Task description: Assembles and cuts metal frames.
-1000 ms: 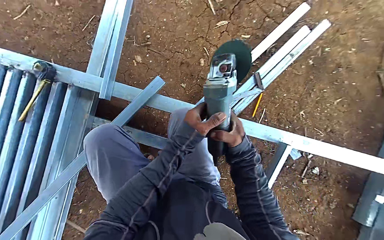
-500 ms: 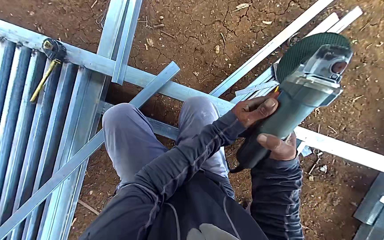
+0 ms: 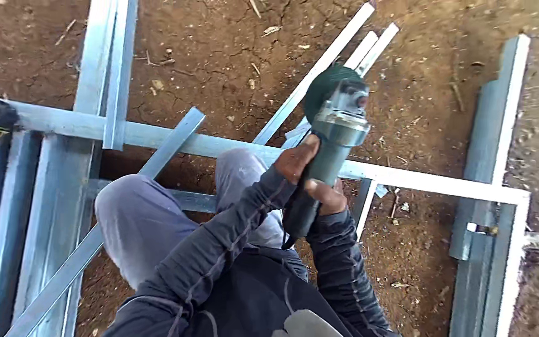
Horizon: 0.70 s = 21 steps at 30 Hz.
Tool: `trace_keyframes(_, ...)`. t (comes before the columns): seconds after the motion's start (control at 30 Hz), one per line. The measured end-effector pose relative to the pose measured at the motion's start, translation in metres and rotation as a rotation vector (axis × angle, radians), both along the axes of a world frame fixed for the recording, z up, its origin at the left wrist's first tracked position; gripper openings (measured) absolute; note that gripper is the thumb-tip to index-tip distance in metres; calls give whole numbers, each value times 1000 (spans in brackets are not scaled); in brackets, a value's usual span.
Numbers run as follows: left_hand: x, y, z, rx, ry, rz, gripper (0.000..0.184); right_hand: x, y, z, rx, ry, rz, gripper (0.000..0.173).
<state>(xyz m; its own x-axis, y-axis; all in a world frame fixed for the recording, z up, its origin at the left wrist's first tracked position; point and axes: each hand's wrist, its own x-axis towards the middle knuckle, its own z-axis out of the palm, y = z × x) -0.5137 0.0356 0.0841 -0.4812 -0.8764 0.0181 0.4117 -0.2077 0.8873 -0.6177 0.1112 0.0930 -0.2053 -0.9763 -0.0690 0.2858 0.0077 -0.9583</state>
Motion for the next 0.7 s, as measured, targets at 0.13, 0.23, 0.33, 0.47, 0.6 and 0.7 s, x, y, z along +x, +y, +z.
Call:
trace_keyframes(0.13, 5, -2, -2, 146, 32, -96, 49, -2, 1, -10, -16, -86, 63, 38)
trace_keyframes(0.23, 14, -1, -35, 192, 306, -206, 51, -2, 3, -13, -53, -202, 172, 45)
trace_keyframes(0.33, 22, 2, -8, 361, 212, -209, 63, -2, -1, -20, -80, -411, 316, 60)
trace_keyframes(0.47, 22, -2, -9, 343, 142, -301, 56, -4, 2, -23, -69, -486, 366, 49)
trace_keyframes(0.6, 12, 4, -30, 268, 75, -286, 56, -9, 10, -24, -250, -190, 244, 16)
trace_keyframes(0.7, -1, 1, -50, 138, 32, -309, 67, -37, -4, -72, -498, -280, 500, 16)
